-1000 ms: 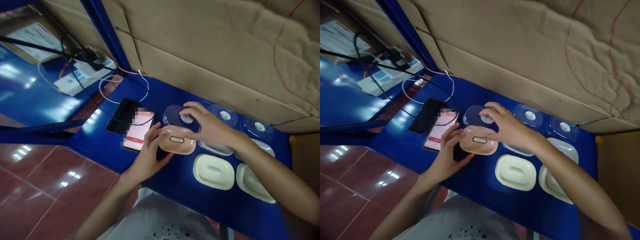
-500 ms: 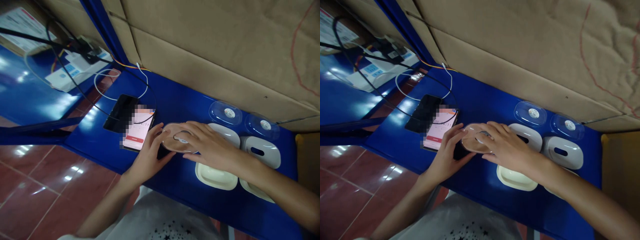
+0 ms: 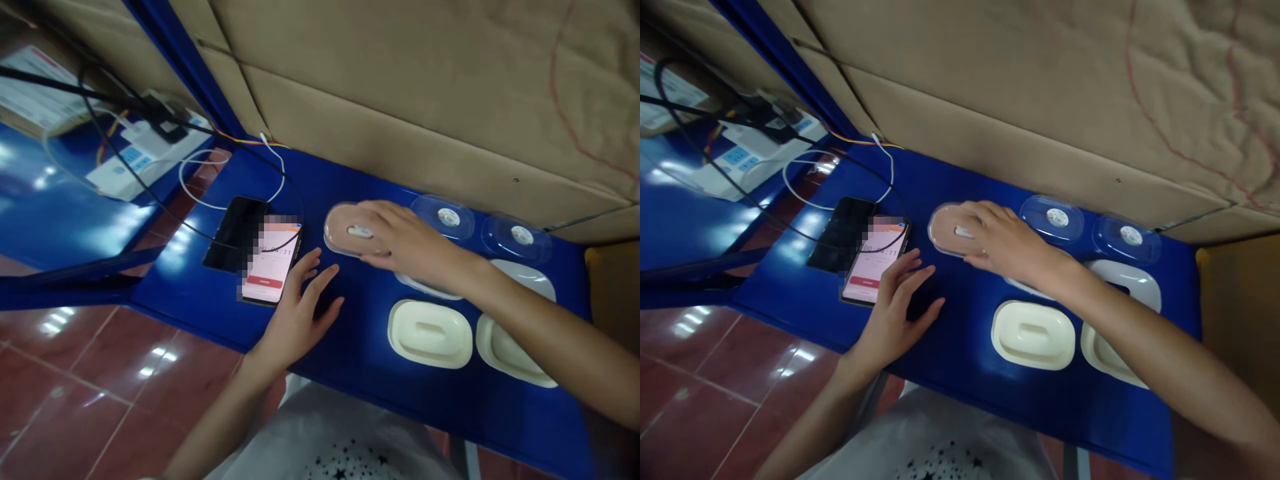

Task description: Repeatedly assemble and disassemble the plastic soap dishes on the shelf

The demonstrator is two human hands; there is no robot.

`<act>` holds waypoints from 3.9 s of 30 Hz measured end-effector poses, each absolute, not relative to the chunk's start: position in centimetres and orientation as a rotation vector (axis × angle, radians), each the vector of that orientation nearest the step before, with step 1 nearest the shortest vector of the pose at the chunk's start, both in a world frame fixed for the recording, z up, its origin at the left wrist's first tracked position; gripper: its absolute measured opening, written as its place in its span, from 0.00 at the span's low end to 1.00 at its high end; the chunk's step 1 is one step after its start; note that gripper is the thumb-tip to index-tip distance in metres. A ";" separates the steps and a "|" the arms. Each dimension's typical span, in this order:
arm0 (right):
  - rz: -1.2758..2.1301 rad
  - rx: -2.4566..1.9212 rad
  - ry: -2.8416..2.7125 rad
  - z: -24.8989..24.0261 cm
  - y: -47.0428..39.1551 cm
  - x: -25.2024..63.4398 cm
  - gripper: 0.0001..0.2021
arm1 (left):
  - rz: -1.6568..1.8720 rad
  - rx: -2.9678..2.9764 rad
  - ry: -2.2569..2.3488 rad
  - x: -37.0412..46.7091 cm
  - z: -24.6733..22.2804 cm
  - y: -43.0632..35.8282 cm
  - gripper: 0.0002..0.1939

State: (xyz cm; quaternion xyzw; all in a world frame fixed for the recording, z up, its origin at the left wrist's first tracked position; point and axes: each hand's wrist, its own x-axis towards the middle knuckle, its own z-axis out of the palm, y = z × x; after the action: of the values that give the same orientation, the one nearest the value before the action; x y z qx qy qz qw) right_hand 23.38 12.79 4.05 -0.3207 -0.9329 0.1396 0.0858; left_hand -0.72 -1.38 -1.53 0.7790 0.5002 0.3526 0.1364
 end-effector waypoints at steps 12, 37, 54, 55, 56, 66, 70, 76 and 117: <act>0.403 -1.100 -2.738 6.9 8.7 30.4 0.26 | 0.524 2.695 0.875 2.1 1.2 -2.7 0.26; 0.824 -1.398 -2.584 6.6 3.0 35.2 0.31 | 0.518 2.615 1.098 4.9 0.4 3.6 0.39; 0.838 -1.369 -2.623 6.3 3.3 34.5 0.38 | 0.413 2.706 0.982 5.0 0.2 3.7 0.29; 0.810 -1.394 -2.585 6.3 3.9 34.9 0.36 | 0.415 2.714 0.977 5.0 0.3 3.7 0.26; 0.743 -1.433 -2.539 6.2 4.5 35.3 0.34 | 0.424 2.714 0.972 5.0 0.3 3.7 0.24; 0.308 -1.620 -2.462 3.6 7.2 38.2 0.35 | 0.446 2.662 0.929 4.7 0.6 4.2 0.22; 0.439 -1.621 -2.478 3.2 7.2 38.5 0.40 | 0.428 2.625 0.923 4.7 0.7 4.2 0.22; 0.491 -1.578 -2.398 4.0 7.4 38.3 0.34 | 0.446 2.629 0.960 4.7 0.8 4.0 0.26; 0.769 -1.348 -2.665 6.8 2.0 33.9 0.32 | 0.552 2.634 0.921 4.8 0.6 4.0 0.32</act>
State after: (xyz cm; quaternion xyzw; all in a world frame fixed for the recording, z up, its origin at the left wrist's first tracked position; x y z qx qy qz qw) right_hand 33.94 2.00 6.76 -0.4368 -0.8639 0.2492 0.0289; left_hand 4.79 3.96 0.61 0.9158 0.3202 0.1921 0.1479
